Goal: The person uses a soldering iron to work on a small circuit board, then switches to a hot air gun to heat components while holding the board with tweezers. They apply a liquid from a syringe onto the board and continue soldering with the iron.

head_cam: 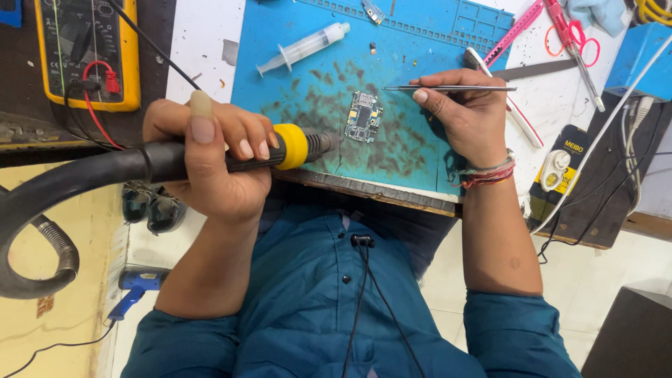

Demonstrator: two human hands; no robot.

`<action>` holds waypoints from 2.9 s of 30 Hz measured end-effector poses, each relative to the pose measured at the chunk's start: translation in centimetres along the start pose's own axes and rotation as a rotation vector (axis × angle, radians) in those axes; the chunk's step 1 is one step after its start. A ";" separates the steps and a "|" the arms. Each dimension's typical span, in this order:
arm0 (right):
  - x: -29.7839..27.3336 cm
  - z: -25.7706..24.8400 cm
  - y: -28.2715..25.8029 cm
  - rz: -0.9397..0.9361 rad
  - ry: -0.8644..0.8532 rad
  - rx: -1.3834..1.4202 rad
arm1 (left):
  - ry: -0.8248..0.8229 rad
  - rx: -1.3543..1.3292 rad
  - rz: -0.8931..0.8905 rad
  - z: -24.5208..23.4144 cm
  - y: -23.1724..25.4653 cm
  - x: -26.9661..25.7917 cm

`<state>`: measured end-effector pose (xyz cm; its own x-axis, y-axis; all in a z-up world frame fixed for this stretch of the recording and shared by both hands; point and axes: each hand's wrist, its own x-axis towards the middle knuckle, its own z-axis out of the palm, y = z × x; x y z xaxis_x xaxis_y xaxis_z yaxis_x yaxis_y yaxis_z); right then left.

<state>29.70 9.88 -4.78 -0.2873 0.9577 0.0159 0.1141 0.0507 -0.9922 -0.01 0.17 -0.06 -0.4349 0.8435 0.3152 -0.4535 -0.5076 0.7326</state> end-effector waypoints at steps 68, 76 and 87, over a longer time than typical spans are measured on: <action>-3.9 6.3 -1.9 -0.126 0.184 -0.093 | -0.578 0.506 -0.037 3.8 -0.4 8.1; -4.2 8.4 -3.7 -0.329 0.399 -0.765 | -0.615 0.401 -0.079 3.4 -1.5 7.5; -3.3 10.4 -5.2 -0.255 0.225 -0.934 | -0.471 0.095 -0.270 3.2 -3.4 9.1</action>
<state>20.18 3.46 -0.99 -0.2317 0.9136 0.3341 0.8049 0.3730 -0.4616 0.11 10.10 2.28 0.0926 0.9400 0.3284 -0.4187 -0.2625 0.8694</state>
